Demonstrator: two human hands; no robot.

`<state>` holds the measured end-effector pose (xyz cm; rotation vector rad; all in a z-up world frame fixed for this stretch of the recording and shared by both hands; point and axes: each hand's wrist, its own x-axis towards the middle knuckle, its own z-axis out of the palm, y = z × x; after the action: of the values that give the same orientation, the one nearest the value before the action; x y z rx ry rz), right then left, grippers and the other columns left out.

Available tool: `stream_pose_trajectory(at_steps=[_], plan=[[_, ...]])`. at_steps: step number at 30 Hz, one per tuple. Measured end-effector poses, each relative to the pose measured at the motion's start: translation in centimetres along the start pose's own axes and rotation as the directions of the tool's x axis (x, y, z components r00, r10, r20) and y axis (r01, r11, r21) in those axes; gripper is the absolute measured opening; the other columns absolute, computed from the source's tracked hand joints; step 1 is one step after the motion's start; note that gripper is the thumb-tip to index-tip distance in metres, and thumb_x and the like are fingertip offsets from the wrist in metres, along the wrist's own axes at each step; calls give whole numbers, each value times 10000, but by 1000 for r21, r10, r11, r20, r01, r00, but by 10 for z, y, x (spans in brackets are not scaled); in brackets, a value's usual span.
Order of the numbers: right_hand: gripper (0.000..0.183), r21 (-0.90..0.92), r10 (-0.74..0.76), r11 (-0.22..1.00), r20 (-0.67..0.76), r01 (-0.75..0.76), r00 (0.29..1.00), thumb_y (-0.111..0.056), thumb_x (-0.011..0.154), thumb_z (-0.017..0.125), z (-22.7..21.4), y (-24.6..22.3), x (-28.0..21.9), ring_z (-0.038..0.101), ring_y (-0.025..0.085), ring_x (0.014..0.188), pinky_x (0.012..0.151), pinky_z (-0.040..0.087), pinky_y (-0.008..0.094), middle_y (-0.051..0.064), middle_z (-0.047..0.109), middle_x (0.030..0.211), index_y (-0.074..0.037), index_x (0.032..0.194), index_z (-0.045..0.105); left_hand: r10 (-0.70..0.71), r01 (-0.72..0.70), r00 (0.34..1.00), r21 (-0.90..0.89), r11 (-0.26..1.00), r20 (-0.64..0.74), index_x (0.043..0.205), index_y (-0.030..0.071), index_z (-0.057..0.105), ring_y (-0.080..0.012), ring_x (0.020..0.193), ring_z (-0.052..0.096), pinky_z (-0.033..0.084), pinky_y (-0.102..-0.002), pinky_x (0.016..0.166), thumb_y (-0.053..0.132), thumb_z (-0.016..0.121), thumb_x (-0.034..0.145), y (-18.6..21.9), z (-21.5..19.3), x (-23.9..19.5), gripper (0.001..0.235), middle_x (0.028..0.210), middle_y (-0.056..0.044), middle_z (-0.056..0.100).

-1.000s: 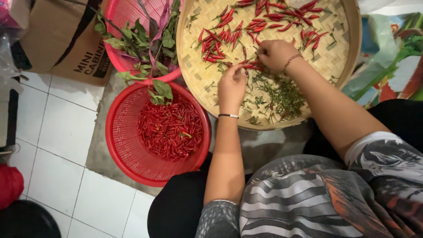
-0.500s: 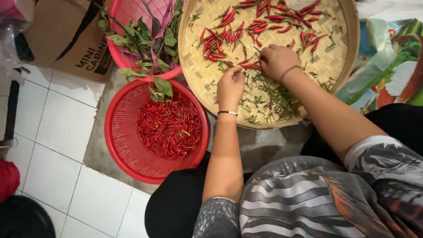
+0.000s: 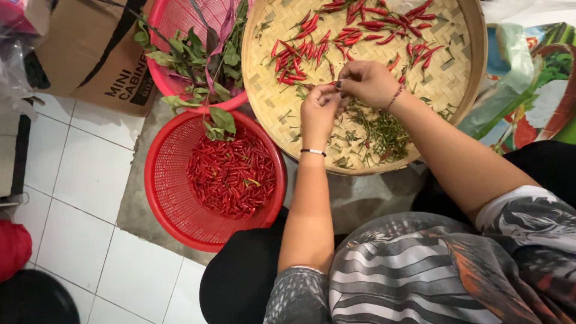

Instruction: The person removes stems from red chilies one by one, placing the de-stemmed chilies into a red basket and the stems onto a woven tray. The person works continuously, handling each chili individually.

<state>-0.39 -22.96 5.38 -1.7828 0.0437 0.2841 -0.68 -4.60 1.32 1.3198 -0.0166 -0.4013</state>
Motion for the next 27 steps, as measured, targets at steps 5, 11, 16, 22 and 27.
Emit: stream_pose_trajectory(at_steps=[5, 11, 16, 22, 27], plan=[[150, 175, 133, 966, 291, -190, 947, -175, 1030, 621, -6, 23, 18, 600, 79, 711, 631, 486, 242, 9, 665, 817, -36, 994, 660, 8, -1, 989, -49, 999, 147, 1081, -33, 643, -139, 799, 724, 586, -264, 722, -42, 614, 991, 13, -18, -2, 95, 925, -79, 722], [86, 230, 86, 962, 254, -147, 963, -167, 974, 637, -1, 12, 18, 666, 132, 777, 698, 537, 289, 27, 708, 889, -90, 989, 671, -16, 23, 991, -52, 998, 131, 1140, -4, 651, -134, 826, 725, 562, -248, 709, -22, 598, 1005, 27, -33, -12, 146, 959, -64, 711], [159, -793, -421, 538, 40, 285, 906, -189, 849, 700, 6, -8, -4, 692, 342, 902, 784, 562, 454, 124, 711, 1017, -151, 998, 737, 7, -16, 999, -199, 980, -48, 1148, 8, 651, -148, 796, 717, 584, -271, 684, 25, 570, 1003, 5, -46, 1, 167, 937, -73, 703], [170, -799, -259, 582, -8, 149, 966, -269, 900, 674, 13, -13, -9, 692, 368, 900, 768, 560, 499, 122, 719, 1001, -140, 1003, 715, -33, 21, 997, -169, 985, -65, 1149, 26, 645, -127, 732, 664, 537, -252, 632, 47, 604, 977, -39, -58, 20, 178, 892, -54, 690], [213, -509, -225, 850, -119, 135, 967, -176, 890, 678, 11, -20, -2, 722, 258, 819, 757, 571, 388, 112, 751, 916, -75, 1074, 713, -60, 58, 994, -26, 998, -91, 1220, 42, 675, -92, 779, 644, 501, -237, 643, 45, 631, 955, -40, -40, 18, 269, 932, -19, 691]])
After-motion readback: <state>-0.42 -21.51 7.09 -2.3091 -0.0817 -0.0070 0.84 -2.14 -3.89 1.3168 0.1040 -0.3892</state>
